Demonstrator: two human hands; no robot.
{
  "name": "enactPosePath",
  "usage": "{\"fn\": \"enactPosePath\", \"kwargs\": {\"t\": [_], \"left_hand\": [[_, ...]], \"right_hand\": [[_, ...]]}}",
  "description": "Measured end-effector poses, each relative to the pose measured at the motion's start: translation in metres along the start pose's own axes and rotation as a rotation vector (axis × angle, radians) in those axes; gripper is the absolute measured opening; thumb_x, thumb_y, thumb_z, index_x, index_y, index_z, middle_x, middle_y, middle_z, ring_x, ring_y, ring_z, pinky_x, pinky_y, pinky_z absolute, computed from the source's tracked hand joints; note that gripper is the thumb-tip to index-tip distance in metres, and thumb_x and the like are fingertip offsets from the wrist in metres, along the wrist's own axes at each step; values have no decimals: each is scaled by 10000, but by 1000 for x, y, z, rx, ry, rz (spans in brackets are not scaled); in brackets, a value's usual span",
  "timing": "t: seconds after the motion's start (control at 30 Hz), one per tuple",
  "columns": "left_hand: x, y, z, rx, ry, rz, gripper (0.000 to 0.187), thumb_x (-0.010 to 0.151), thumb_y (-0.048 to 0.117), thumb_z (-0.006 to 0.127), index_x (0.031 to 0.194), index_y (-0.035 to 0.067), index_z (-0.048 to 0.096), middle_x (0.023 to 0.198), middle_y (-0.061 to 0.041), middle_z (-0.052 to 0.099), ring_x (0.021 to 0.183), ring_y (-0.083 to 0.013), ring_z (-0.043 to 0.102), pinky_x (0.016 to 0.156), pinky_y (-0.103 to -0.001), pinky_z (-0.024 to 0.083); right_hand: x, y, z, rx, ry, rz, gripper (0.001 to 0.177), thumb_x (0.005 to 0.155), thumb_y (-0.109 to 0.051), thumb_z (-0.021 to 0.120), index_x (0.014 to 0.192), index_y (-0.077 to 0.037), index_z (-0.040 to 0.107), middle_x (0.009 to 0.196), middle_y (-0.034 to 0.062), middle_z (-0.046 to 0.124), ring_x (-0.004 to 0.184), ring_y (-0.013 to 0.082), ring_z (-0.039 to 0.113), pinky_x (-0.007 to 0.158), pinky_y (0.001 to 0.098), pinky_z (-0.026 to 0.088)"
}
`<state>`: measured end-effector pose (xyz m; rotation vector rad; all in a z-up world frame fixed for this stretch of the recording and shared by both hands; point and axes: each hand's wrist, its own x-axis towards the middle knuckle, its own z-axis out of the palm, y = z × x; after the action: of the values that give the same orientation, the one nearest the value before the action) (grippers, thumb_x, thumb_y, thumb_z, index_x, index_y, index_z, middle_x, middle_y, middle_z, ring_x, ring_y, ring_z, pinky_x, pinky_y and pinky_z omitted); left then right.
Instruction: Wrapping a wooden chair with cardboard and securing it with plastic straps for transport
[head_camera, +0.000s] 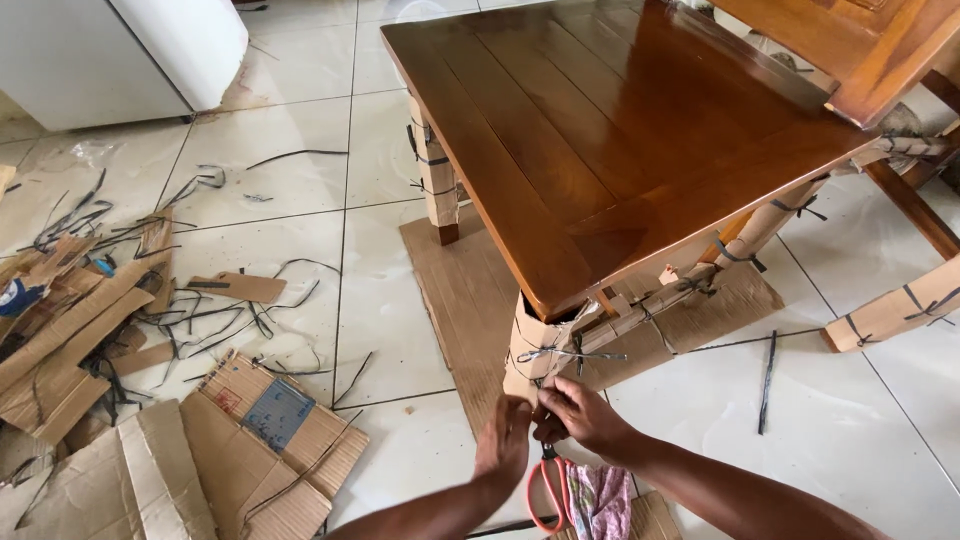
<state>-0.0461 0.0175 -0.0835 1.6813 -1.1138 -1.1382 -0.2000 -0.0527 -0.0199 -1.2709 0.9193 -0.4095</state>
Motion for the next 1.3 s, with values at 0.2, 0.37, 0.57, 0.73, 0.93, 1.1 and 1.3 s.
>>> {"fn": "enactPosePath", "kwargs": {"t": [0.2, 0.37, 0.57, 0.73, 0.93, 1.1, 1.3], "left_hand": [[10, 29, -11, -329, -260, -149, 287, 1023, 105, 459, 1194, -21, 651, 919, -106, 727, 798, -157, 664, 739, -278, 552], [16, 32, -19, -171, -205, -201, 172, 959, 144, 625, 1080, 24, 644, 996, -78, 775, 939, -134, 745, 830, -261, 580], [2, 47, -28, 112, -197, -47, 126, 1031, 179, 582, 1017, 79, 657, 777, -12, 715, 656, -85, 644, 593, -250, 532], [-1, 52, -34, 299, -105, 24, 166, 937, 250, 661, 1002, 127, 752, 878, 0, 792, 686, -128, 693, 649, -286, 556], [4, 52, -38, 314, -125, 158, 129, 937, 203, 680, 897, 86, 716, 860, -42, 746, 634, -140, 637, 581, -298, 529], [10, 52, -45, 255, -132, 118, 166, 951, 218, 658, 901, 74, 724, 767, -21, 727, 581, -113, 580, 553, -291, 500], [14, 49, -46, 136, -28, 226, 238, 1019, 126, 518, 1115, 165, 732, 734, 15, 737, 479, -60, 496, 426, -241, 379]], "right_hand": [[5, 11, 0, 42, 58, 96, 210, 1079, -152, 500, 988, -7, 623, 794, 95, 659, 659, 148, 564, 598, 297, 481], [-7, -24, 5, -503, 184, 102, 166, 998, -220, 573, 1039, -130, 706, 768, -10, 756, 628, 83, 645, 605, 257, 510], [-1, -7, -1, -596, 228, -84, 225, 942, -194, 593, 1093, -145, 753, 795, -21, 811, 595, 80, 678, 533, 239, 529], [-2, -11, -4, -547, 226, -161, 166, 926, -211, 655, 997, -123, 776, 749, -28, 804, 582, 78, 683, 537, 245, 529], [0, -11, -7, -790, 151, -355, 175, 941, -166, 617, 1060, -144, 744, 911, -10, 804, 645, 99, 703, 557, 254, 559], [9, -5, -16, -1265, 56, -910, 216, 927, -111, 629, 1130, -38, 631, 923, 60, 697, 674, 187, 643, 519, 332, 506], [11, 2, -7, -810, 224, -487, 57, 935, -153, 662, 948, -111, 698, 912, 9, 801, 610, 117, 719, 523, 279, 563]]}}
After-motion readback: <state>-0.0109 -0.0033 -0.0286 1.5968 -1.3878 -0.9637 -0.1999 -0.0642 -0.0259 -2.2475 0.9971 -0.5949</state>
